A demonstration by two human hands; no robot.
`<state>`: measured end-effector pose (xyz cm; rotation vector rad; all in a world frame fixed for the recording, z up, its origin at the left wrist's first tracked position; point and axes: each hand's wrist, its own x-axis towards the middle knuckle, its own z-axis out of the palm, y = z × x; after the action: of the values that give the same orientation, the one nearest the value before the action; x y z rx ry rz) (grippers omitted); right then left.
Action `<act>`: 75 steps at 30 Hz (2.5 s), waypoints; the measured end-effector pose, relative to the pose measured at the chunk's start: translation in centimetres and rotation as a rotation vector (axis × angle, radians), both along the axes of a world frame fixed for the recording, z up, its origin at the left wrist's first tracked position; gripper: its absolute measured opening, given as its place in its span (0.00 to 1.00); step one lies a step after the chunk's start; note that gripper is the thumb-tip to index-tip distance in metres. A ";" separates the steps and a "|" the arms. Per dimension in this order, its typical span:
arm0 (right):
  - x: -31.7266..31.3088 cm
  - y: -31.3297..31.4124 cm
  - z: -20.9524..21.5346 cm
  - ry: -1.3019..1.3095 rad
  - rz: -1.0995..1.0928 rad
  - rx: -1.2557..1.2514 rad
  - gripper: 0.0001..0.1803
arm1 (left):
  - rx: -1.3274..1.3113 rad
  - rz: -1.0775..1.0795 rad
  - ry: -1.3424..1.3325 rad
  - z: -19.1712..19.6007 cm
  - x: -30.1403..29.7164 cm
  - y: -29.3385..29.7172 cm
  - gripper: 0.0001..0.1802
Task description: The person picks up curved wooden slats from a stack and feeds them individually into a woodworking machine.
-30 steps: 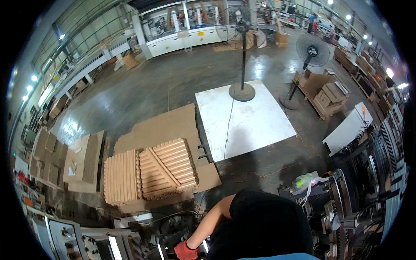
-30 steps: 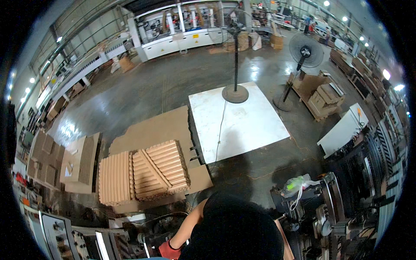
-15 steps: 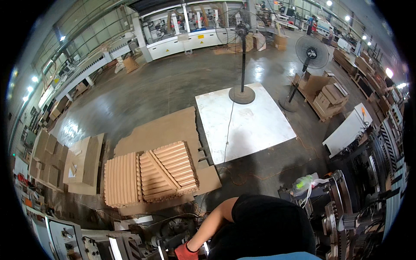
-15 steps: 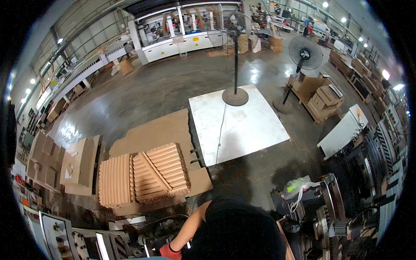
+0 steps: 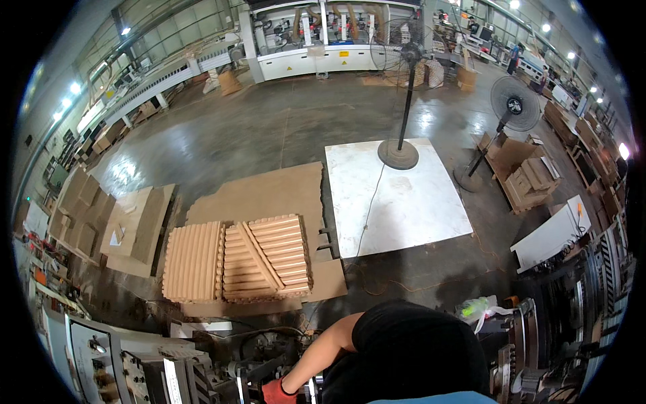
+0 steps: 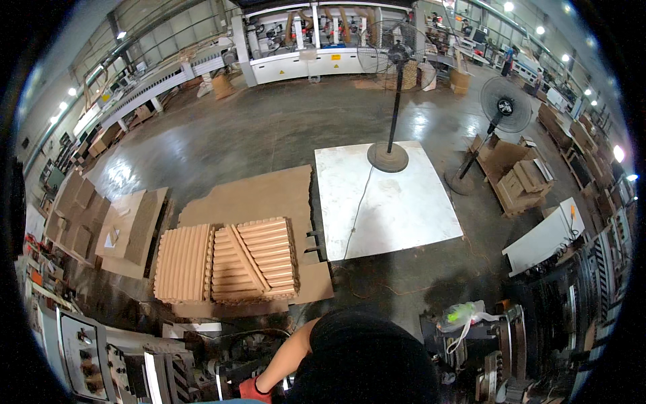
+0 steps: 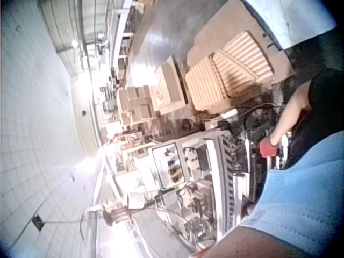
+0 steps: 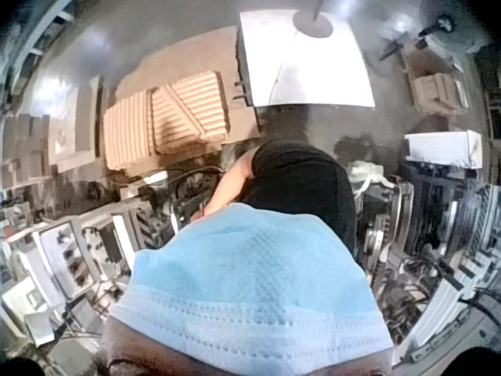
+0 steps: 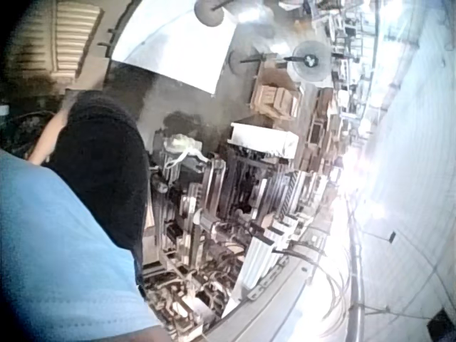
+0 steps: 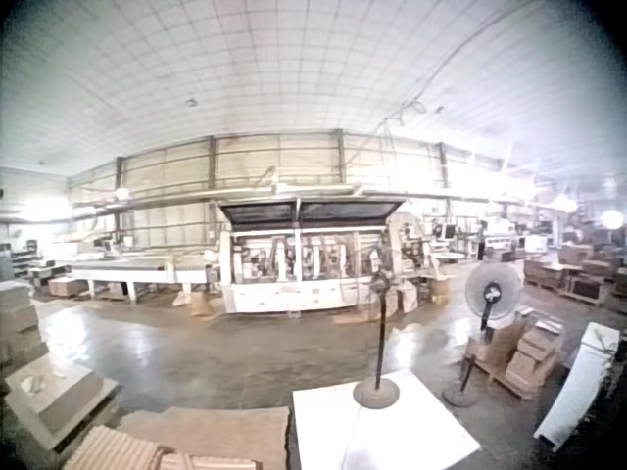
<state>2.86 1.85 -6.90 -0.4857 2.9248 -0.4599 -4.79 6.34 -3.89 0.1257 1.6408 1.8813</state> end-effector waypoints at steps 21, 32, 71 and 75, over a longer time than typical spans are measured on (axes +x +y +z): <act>2.3 0.7 4.4 -0.064 -0.026 -0.037 0.17 | 0.026 1.394 -0.283 3.4 -5.5 -19.9 0.49; 2.0 1.2 4.7 0.010 -0.024 -0.100 0.16 | -0.004 1.435 -0.344 1.5 -8.0 -21.5 0.53; 1.7 0.6 5.4 0.036 0.001 -0.118 0.16 | 0.288 1.373 0.071 0.7 11.9 -31.8 0.45; 2.8 0.6 5.7 0.230 0.060 -0.285 0.20 | 0.209 1.334 0.078 0.8 14.6 -30.8 0.39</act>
<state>5.61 2.40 -1.17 -0.7031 3.0626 -0.8739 9.76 -24.45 -3.08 -1.0715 1.6849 2.9827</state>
